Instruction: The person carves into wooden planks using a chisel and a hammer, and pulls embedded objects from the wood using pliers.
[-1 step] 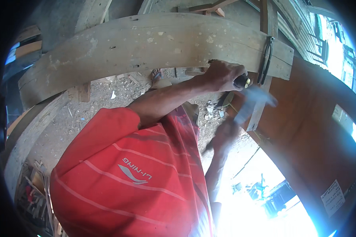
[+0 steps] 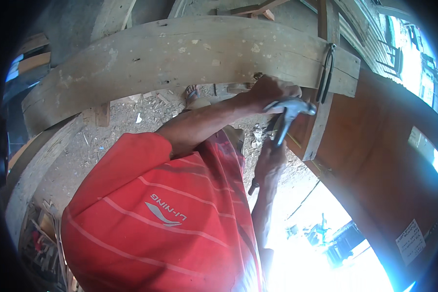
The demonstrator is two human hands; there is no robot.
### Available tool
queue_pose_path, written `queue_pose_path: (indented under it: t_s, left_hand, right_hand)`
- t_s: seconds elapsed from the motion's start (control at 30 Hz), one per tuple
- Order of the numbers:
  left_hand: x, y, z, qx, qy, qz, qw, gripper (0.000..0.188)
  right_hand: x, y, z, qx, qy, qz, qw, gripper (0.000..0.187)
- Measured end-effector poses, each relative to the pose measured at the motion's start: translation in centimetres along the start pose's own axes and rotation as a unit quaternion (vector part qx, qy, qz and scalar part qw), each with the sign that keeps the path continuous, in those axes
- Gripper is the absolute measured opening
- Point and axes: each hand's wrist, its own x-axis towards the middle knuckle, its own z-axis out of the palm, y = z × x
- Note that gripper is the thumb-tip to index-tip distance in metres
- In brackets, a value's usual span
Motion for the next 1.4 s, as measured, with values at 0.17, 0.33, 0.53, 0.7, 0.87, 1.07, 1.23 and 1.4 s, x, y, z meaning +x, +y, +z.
queue_pose_path:
  t_s: [0.17, 0.33, 0.53, 0.7, 0.87, 1.07, 1.23, 1.4]
  left_hand:
    - [-0.8, 0.8, 0.6, 0.022, 0.032, -0.030, 0.999, 0.028]
    - [-1.1, 0.7, 0.5, 0.120, 0.014, 0.023, 0.992, 0.023]
    - [-4.3, -0.7, 2.0, 0.275, -0.057, 0.142, 0.949, 0.009]
    - [-1.8, 0.2, 0.2, 0.157, -0.046, 0.197, 0.967, 0.006]
    - [2.5, 3.4, -0.4, 0.089, -0.022, 0.213, 0.973, 0.020]
    - [-0.2, 3.8, -0.7, 0.045, 0.004, 0.109, 0.993, 0.046]
    - [-1.3, 3.2, 0.1, 0.132, -0.018, 0.005, 0.991, 0.054]
    - [-0.2, 6.8, 1.4, -0.015, -0.048, 0.048, 0.998, 0.047]
  right_hand:
    - [-1.7, -2.5, -2.3, 0.241, 0.113, -0.120, 0.956, 0.028]
    - [1.7, -1.7, -5.7, 0.330, 0.231, -0.127, 0.906, 0.029]
    - [1.4, 1.0, -3.2, 0.381, 0.176, -0.029, 0.907, 0.030]
    - [1.9, 4.2, -2.2, 0.395, 0.114, -0.024, 0.911, 0.026]
    - [2.8, 5.1, -2.8, 0.442, 0.104, -0.023, 0.891, 0.025]
    - [3.8, 6.4, -2.7, 0.453, 0.142, 0.025, 0.880, 0.028]
    - [5.1, 9.0, -2.9, 0.479, 0.124, 0.050, 0.867, 0.027]
    - [5.9, 11.1, -3.4, 0.500, 0.098, 0.077, 0.857, 0.027]
